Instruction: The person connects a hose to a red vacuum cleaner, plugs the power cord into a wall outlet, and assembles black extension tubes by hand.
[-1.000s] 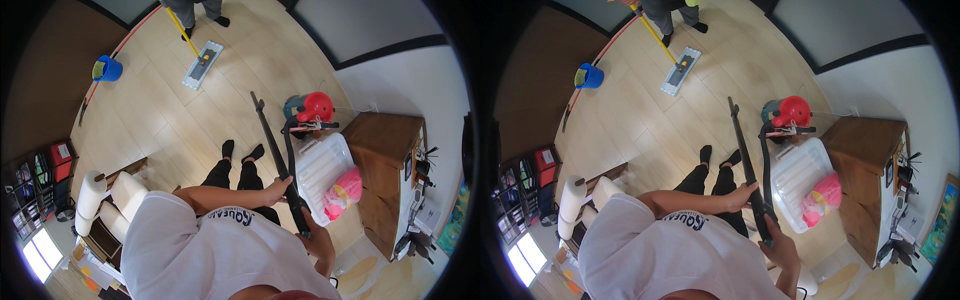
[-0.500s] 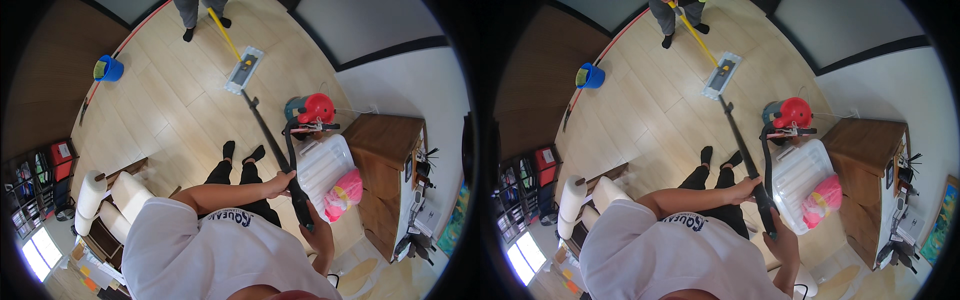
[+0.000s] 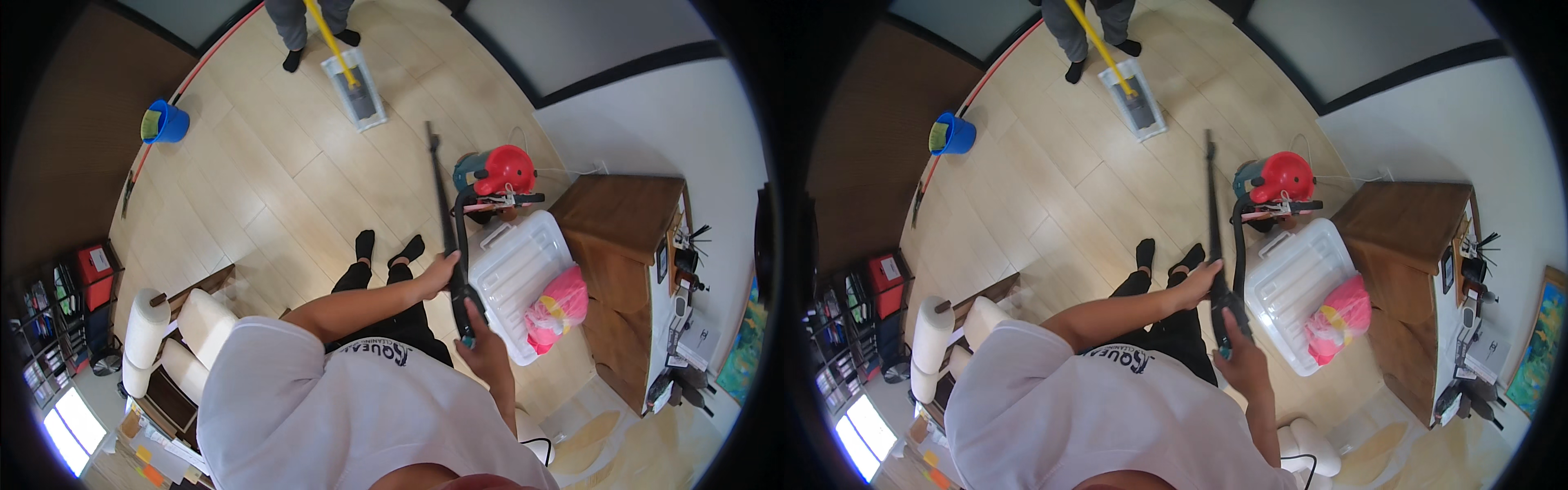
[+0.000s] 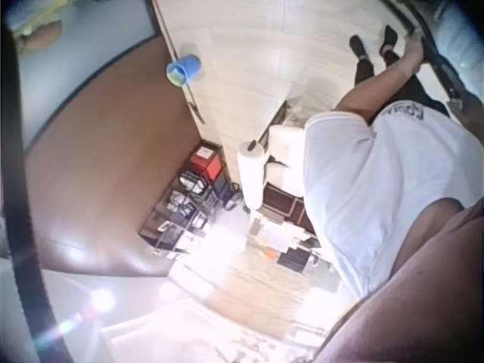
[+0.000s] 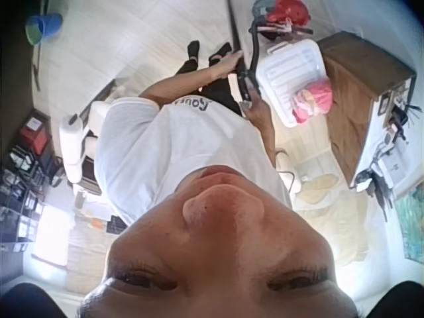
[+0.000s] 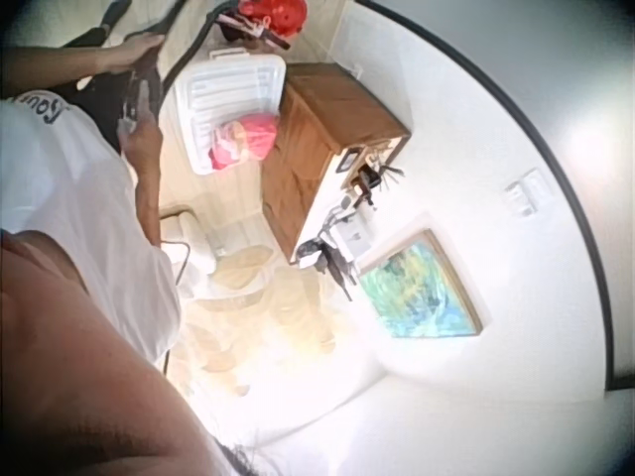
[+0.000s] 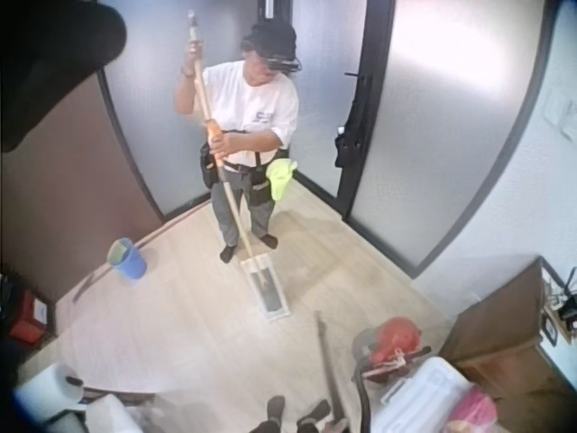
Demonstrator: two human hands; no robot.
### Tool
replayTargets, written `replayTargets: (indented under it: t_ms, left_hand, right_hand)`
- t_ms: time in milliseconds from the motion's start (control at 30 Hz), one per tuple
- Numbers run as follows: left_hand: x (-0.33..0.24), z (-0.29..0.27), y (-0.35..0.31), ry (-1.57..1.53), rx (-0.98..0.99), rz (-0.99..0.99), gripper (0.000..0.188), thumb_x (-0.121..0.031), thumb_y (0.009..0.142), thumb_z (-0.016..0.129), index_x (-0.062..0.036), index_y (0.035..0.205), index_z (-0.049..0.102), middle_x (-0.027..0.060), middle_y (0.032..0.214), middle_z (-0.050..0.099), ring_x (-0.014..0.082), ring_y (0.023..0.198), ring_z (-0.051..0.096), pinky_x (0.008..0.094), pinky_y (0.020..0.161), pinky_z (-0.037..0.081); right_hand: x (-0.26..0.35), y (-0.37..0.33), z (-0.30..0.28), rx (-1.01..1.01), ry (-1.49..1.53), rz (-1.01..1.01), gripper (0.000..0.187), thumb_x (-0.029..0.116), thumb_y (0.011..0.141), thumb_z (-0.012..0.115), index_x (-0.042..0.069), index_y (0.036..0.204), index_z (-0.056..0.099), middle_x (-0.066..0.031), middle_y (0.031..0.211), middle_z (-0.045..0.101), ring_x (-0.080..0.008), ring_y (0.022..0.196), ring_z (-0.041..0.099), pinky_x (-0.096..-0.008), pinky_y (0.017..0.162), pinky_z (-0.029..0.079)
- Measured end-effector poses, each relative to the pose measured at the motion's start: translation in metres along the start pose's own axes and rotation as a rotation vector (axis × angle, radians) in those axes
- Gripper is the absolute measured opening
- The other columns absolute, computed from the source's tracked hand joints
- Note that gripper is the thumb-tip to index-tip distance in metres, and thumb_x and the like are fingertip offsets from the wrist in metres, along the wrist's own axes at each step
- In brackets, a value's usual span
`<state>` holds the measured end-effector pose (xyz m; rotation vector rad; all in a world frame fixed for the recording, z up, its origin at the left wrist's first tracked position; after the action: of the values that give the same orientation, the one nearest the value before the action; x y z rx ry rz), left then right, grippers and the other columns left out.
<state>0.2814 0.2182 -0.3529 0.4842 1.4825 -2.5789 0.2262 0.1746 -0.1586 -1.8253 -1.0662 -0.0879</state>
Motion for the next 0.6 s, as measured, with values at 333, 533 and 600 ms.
replayTargets:
  t_ms: [333,533,600]
  left_hand:
    - [-0.053,-0.062,0.031,0.009,-0.085,0.072,0.053,-0.042,0.088,0.042,0.0033,0.116,0.034,0.0159,0.099,0.050,0.0231,0.080,0.055,0.0415,0.068,0.049]
    - [-0.022,-0.054,-0.015,0.021,-0.204,0.097,0.052,-0.039,0.088,0.043,0.0055,0.113,0.035,0.0167,0.103,0.049,0.0240,0.089,0.055,0.0373,0.072,0.048]
    - [-0.032,-0.062,0.023,0.132,-0.205,0.145,0.048,-0.040,0.088,0.042,0.0035,0.108,0.036,0.0124,0.090,0.050,0.0210,0.074,0.055,0.0360,0.065,0.049]
  right_hand:
    - [0.048,0.052,0.007,-0.120,-0.002,-0.234,0.072,0.017,0.072,0.061,0.019,0.135,0.025,-0.0211,0.082,0.059,-0.0389,0.073,0.057,-0.0406,0.062,0.045]
    - [0.029,0.016,0.010,0.048,-0.024,-0.087,0.074,0.017,0.072,0.061,0.021,0.135,0.024,-0.0210,0.092,0.059,-0.0378,0.083,0.057,-0.0397,0.071,0.045]
    - [0.027,0.031,0.003,-0.092,-0.022,-0.141,0.073,0.018,0.073,0.060,0.022,0.135,0.023,-0.0211,0.089,0.060,-0.0387,0.079,0.057,-0.0406,0.068,0.045]
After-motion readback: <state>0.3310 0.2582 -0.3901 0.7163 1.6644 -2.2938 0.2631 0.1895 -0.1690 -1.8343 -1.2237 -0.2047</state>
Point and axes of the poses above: each hand's wrist, its own y-axis towards the middle knuckle, its own z-axis out of the palm, x = y × z, the point moved 9 cm from there along y, towards the middle knuckle
